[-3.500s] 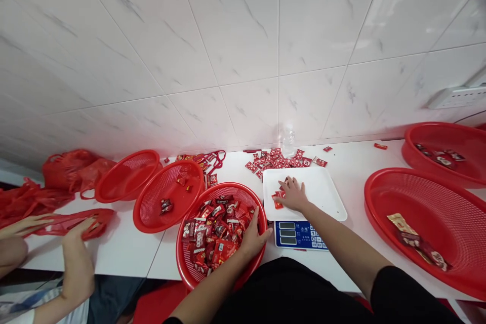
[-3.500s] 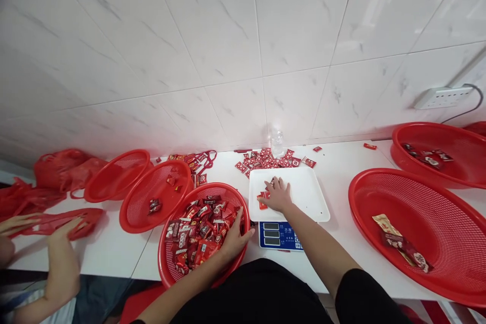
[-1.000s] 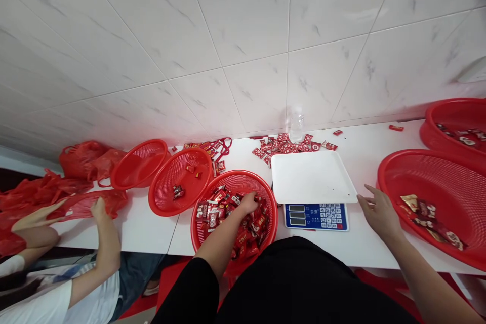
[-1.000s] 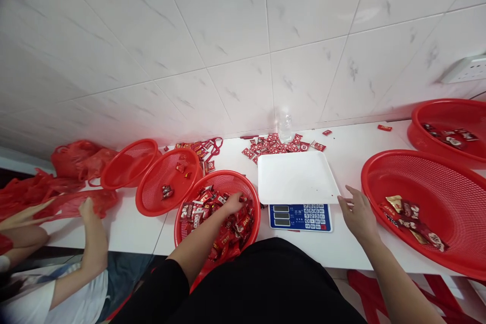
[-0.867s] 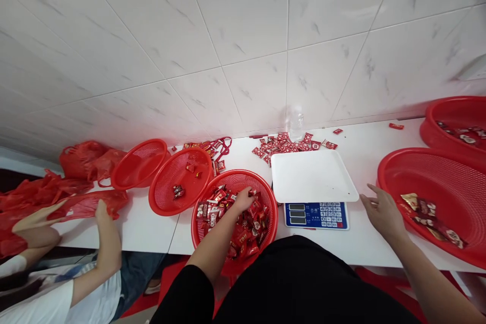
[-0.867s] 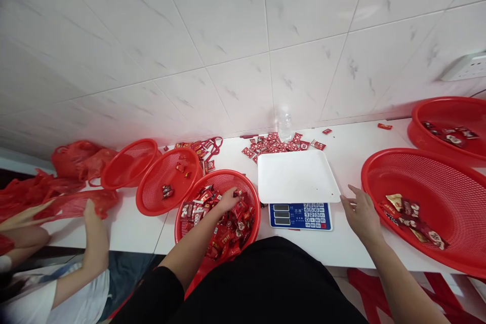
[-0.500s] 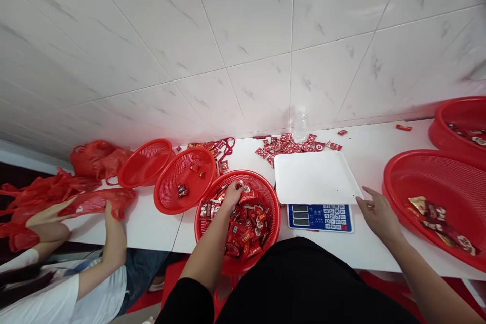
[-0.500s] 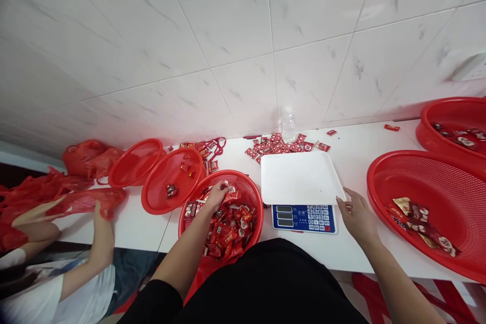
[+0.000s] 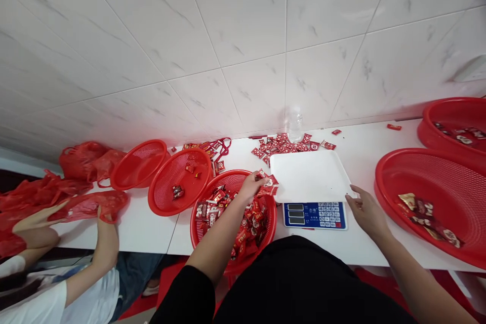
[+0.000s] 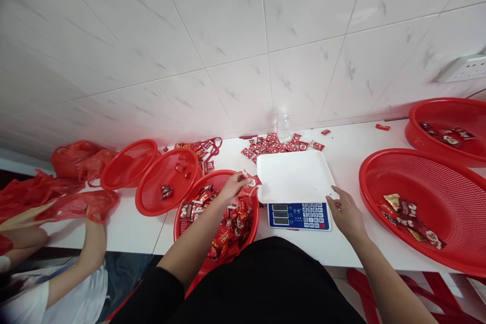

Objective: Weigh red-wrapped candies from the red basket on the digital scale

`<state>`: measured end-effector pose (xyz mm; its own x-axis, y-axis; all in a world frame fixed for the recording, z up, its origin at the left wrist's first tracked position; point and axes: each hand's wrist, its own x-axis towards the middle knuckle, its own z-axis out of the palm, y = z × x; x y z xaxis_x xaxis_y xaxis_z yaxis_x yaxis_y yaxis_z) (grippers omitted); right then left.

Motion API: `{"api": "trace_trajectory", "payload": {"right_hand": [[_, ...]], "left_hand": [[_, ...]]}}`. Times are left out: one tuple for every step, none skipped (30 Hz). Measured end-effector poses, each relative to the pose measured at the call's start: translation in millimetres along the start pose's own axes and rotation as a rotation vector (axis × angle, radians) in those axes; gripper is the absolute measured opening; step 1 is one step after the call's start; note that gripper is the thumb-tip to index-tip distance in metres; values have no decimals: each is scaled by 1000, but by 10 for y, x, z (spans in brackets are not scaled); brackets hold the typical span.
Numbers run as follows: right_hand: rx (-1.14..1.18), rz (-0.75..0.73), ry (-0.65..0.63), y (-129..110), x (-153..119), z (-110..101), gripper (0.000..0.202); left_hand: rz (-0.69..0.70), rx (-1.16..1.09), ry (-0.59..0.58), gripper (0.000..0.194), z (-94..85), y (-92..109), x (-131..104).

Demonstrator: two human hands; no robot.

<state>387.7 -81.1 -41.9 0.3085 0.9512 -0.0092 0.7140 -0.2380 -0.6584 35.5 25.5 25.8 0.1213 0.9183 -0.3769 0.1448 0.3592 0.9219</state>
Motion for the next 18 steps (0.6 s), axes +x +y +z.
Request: {"api": "trace_trajectory", "payload": {"right_hand": [[0,-4,-3,-21,-2,2,54],[1,-6,-5,-37,-3,2,53],[2,-7,-6,-47,-3,-1,53],[2,-9,-6,-50,-4,-7,53],[2,-10,-5,-45,-6,-16,53],[4,-9,-3,-33,-8,-26,53],[6,-7,-4,-15,-14,-36,53],[10,-2,-6,8,-22,-47,53],[13,4,-8,34,-33,-57,53],[17,10,-11,60,-46,-64,53],[19,17,-13,85,-62,-68,52],[21,22,-14,105,-78,-68,52],[21,24,-15,120,-93,-64,52],[22,26,-17,129,-106,-55,51],[22,25,-18,132,-116,-44,51],[24,23,-21,128,-122,-29,50],[27,18,-26,118,-124,-13,50],[32,13,-32,103,-123,5,49]], "left_hand": [[-11,-2,3,28,136,5,64],[-23,4,4,27,267,-3,133],[-42,13,10,28,388,-20,202],[-67,21,11,31,495,-43,268],[-98,25,5,35,587,-67,325],[-127,27,-5,41,660,-89,370],[-148,30,-17,47,714,-108,400],[-156,40,-26,52,749,-121,415],[-147,61,-29,55,764,-130,416],[-121,92,-27,55,758,-135,405],[-78,129,-15,52,732,-139,384],[-24,165,5,47,686,-143,357],[34,201,38,41,619,-151,329],[91,239,91,36,533,-166,300],[138,281,163,31,430,-192,275],[170,332,249,29,314,-232,254],[181,393,334,28,192,-287,236],[169,464,398,29,70,-358,220]]}}
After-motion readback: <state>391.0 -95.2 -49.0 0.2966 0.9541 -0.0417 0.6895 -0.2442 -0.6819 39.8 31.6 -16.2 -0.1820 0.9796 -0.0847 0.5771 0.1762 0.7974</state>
